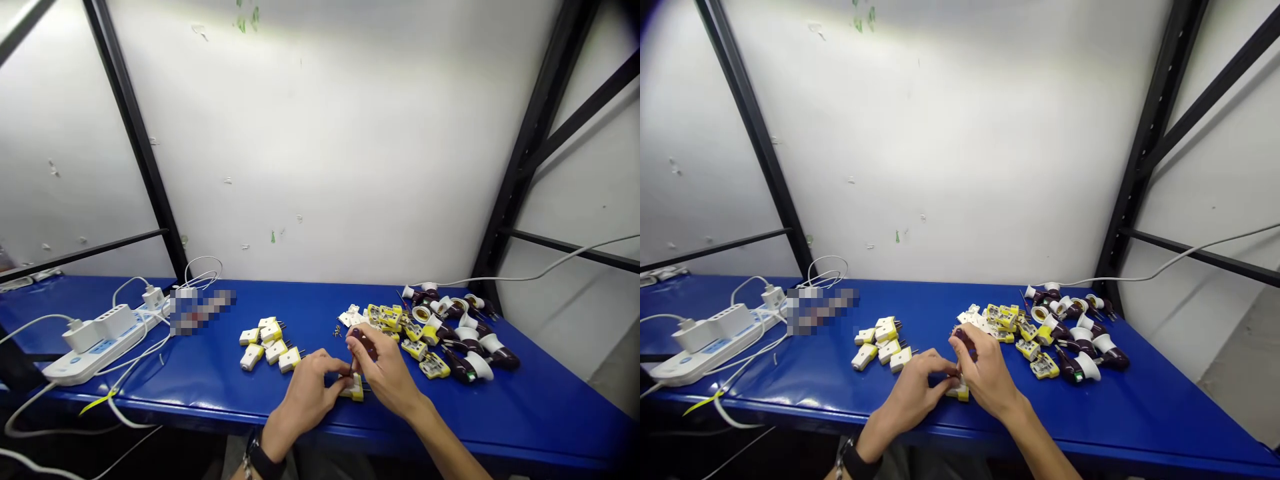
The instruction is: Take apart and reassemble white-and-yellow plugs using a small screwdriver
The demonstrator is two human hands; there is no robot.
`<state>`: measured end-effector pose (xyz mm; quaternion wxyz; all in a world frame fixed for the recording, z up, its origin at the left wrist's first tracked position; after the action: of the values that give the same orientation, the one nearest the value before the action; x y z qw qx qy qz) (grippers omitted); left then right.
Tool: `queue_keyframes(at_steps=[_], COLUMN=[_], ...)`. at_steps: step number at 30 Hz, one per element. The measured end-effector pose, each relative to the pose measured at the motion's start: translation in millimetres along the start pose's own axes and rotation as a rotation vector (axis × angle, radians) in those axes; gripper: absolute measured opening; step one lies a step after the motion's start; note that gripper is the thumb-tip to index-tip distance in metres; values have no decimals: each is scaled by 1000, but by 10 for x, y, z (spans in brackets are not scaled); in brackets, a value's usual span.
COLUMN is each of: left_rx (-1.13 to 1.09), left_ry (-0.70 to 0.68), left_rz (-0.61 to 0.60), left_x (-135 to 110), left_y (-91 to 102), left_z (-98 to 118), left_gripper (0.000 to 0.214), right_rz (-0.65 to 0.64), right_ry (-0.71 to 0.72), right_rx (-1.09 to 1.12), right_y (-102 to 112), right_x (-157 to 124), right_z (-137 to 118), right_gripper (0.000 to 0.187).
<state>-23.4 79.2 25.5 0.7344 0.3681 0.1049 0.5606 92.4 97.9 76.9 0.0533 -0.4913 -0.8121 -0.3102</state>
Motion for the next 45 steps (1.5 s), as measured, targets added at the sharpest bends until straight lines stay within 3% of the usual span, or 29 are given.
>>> queue_keyframes(at_steps=[3,8,10,16,21,26,33,39,45], left_rx=[-29,-145,-180,-43,-124,-18,-78,64,112], left_ry=[-12,-34,-51,-119,-78,-107,-36,-71,-79], left_rz=[6,47,42,0,62,39,-3,-17,-54], left_x=[-2,46,60,43,50,31,31,35,4], left_y=[4,-33,-60,-75,-43,-49,-27,-26,-65], left_z=[4,5,5,99,46,102,54,76,105], left_gripper=[15,11,14,23,12,24,12,24,29], right_rz=[-63,61,75,-38,96,-9,73,-43,114], right_ry=[-23,-45,-30,21,-16,23,18,9,15], right_rx=[-17,-103,-68,12,-54,62,-99,18,-96], right_y=[-38,38,47,-29,66,-8,63,-13,85], right_x=[27,29,14,-9,-5,-16,-25,-23,-50], right_z=[13,21,11,-17,38,16,-58,-81,-38], right_gripper=[23,32,27,20,20,24,13,20,11])
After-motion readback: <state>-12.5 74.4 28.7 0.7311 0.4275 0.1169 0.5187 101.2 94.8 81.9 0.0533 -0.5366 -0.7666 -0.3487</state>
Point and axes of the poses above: each hand's wrist, its own x-axis towards the middle knuckle, its own y-axis out of the back of the hand, z = x × y, the point moved 9 cm from there along x, towards the middle knuckle, and after that the axes turned 10 degrees about -z, right-handed, at the moved point
